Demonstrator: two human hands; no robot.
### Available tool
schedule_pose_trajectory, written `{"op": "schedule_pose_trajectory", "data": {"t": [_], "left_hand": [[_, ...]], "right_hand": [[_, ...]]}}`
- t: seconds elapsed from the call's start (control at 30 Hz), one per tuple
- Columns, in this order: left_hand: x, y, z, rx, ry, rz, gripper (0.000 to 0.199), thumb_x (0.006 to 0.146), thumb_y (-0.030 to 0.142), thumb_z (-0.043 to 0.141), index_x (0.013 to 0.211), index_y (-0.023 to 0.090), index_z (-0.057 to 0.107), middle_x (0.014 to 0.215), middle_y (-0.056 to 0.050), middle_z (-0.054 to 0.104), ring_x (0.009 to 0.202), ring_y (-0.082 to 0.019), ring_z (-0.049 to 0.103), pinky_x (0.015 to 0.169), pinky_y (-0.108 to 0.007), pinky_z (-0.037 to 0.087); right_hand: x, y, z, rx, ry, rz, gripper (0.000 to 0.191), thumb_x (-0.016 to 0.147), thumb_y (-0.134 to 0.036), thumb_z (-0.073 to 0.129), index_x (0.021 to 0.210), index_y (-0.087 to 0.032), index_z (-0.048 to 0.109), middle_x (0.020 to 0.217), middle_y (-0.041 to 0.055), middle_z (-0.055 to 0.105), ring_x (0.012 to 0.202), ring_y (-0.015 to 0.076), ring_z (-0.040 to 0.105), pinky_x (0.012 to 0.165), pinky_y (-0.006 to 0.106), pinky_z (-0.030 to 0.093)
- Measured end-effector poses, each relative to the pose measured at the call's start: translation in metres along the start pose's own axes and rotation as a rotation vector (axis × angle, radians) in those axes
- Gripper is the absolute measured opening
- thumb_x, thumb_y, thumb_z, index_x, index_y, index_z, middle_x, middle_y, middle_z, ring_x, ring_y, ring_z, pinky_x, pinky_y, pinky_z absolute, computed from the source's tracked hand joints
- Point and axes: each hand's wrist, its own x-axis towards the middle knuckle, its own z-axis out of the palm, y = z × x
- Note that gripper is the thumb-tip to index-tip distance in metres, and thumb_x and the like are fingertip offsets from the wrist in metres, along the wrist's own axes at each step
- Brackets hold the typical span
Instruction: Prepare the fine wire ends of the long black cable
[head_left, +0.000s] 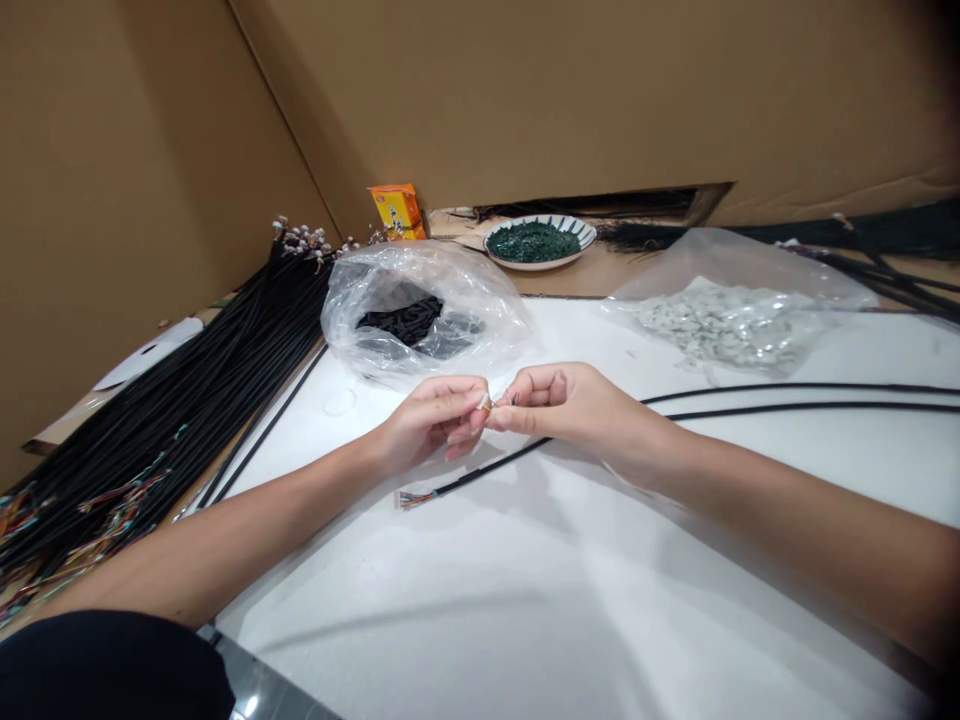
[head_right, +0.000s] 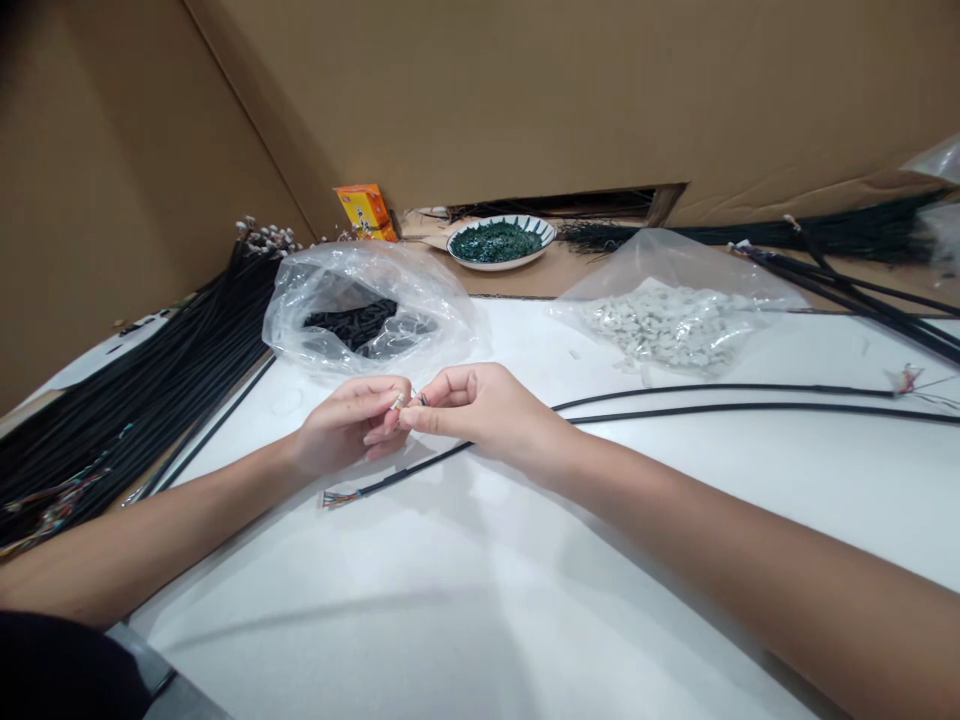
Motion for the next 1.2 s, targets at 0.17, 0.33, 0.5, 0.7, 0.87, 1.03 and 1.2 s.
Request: {"op": "schedule_pose_trajectory", "data": {"t": [0.17, 0.33, 0.5, 0.7, 0.87, 1.03, 1.2], "left_hand": [[0.000, 0.001, 0.001, 0.014, 0.013, -0.011, 0.029, 0.085, 0.029, 0.052, 0.062, 0.012, 0.051, 0.046, 0.005, 0.034, 0.039, -0.005, 0.034, 0.041, -0.017, 0.030], [-0.001, 0.001, 0.000, 0.047, 0.007, -0.032, 0.030, 0.086, 0.030, 0.051, 0.062, 0.012, 0.050, 0.046, 0.005, 0.035, 0.039, -0.006, 0.037, 0.042, -0.018, 0.028], [-0.001, 0.000, -0.001, 0.061, -0.017, -0.035, 0.028, 0.086, 0.027, 0.049, 0.062, 0.013, 0.050, 0.047, 0.005, 0.035, 0.040, -0.006, 0.038, 0.042, -0.019, 0.027], [-0.001, 0.000, -0.001, 0.052, -0.018, -0.038, 0.029, 0.085, 0.028, 0.050, 0.061, 0.013, 0.050, 0.046, 0.004, 0.036, 0.040, -0.007, 0.038, 0.042, -0.020, 0.025], [-0.001, 0.001, 0.001, 0.066, -0.001, -0.052, 0.030, 0.083, 0.032, 0.053, 0.061, 0.013, 0.050, 0.044, 0.004, 0.037, 0.040, -0.007, 0.040, 0.043, -0.019, 0.027], [0.000, 0.002, 0.001, 0.074, -0.001, -0.065, 0.031, 0.083, 0.034, 0.054, 0.061, 0.013, 0.050, 0.044, 0.004, 0.037, 0.040, -0.007, 0.039, 0.043, -0.019, 0.029], [-0.003, 0.001, 0.003, 0.142, 0.013, -0.093, 0.034, 0.083, 0.037, 0.055, 0.060, 0.013, 0.048, 0.045, 0.007, 0.031, 0.040, -0.005, 0.032, 0.042, -0.017, 0.028]], "right_hand": [[0.000, -0.003, -0.002, 0.036, -0.058, 0.050, 0.023, 0.065, -0.031, 0.077, 0.075, -0.015, 0.064, 0.075, -0.0006, 0.065, 0.068, 0.0094, 0.057, 0.064, 0.022, 0.039], [0.000, -0.007, 0.000, 0.028, -0.038, 0.111, 0.024, 0.063, -0.030, 0.079, 0.069, -0.015, 0.061, 0.071, -0.0029, 0.063, 0.065, 0.0079, 0.054, 0.062, 0.022, 0.036], [-0.002, -0.010, 0.000, 0.066, -0.058, 0.148, 0.023, 0.063, -0.027, 0.079, 0.068, -0.014, 0.061, 0.074, -0.0016, 0.066, 0.070, 0.0093, 0.059, 0.066, 0.022, 0.039], [-0.001, -0.010, 0.000, 0.082, -0.076, 0.166, 0.022, 0.063, -0.024, 0.080, 0.069, -0.013, 0.062, 0.070, -0.0024, 0.066, 0.066, 0.0073, 0.058, 0.065, 0.020, 0.039], [0.000, -0.009, 0.001, 0.096, -0.076, 0.165, 0.024, 0.062, -0.026, 0.080, 0.068, -0.013, 0.061, 0.072, -0.0019, 0.067, 0.068, 0.0083, 0.060, 0.066, 0.021, 0.040], [0.000, -0.009, 0.002, 0.106, -0.058, 0.178, 0.026, 0.064, -0.028, 0.080, 0.068, -0.014, 0.059, 0.074, -0.0009, 0.067, 0.069, 0.0086, 0.060, 0.066, 0.021, 0.041], [-0.004, -0.015, 0.003, 0.033, -0.044, 0.275, 0.030, 0.060, -0.031, 0.081, 0.066, -0.014, 0.056, 0.070, -0.0004, 0.066, 0.063, 0.0090, 0.058, 0.057, 0.020, 0.037]]}}
